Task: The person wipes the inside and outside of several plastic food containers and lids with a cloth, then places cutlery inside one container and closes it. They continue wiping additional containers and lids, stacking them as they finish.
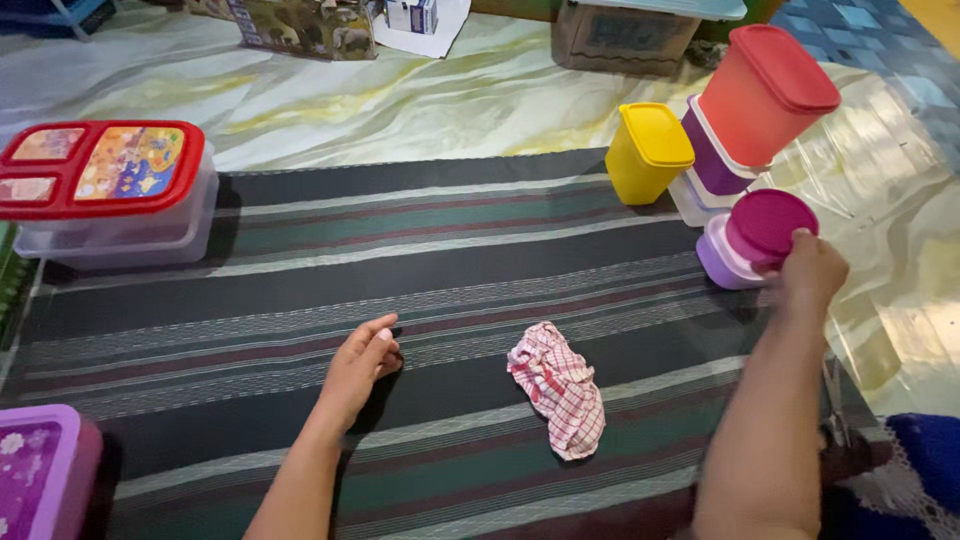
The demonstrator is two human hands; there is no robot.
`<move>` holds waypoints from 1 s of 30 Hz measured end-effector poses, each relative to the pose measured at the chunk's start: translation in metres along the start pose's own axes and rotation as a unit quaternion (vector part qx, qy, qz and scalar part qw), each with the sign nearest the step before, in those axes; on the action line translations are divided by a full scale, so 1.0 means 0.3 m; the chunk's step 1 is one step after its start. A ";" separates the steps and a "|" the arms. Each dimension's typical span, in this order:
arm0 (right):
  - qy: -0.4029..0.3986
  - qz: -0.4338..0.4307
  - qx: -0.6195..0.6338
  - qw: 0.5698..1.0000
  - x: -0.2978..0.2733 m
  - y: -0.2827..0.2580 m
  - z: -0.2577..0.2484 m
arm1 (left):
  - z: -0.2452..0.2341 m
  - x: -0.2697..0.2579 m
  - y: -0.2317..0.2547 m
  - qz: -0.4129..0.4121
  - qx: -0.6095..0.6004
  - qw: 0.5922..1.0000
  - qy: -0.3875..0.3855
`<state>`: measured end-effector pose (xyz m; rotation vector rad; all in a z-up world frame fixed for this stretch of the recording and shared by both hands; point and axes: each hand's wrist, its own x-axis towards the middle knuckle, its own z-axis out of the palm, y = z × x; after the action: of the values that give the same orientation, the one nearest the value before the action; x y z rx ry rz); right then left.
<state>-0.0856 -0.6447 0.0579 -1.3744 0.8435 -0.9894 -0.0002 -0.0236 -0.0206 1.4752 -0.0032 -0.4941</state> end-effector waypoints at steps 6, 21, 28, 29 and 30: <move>0.074 0.064 -0.044 0.994 0.214 0.091 -0.021 | -0.006 0.009 0.000 -0.005 -0.027 1.000 -0.001; -0.087 -0.132 -0.154 0.975 -0.460 -0.020 0.333 | 0.006 0.061 -0.081 0.095 -0.046 0.994 0.001; -0.496 -0.008 -0.203 0.844 -1.246 -0.167 0.696 | -0.049 -0.202 0.115 0.222 0.007 0.969 0.106; -0.548 -0.005 -0.177 0.817 -1.334 -0.182 0.746 | -0.076 -0.259 0.144 0.221 -0.015 0.970 0.100; -0.599 -0.001 -0.150 0.787 -1.416 -0.195 0.793 | -0.115 -0.328 0.164 0.220 -0.037 0.970 0.094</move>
<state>-0.0309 -0.1588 0.0941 -1.8764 -0.0062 0.1693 -0.0629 0.0413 0.0510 1.3904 -0.1575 0.0075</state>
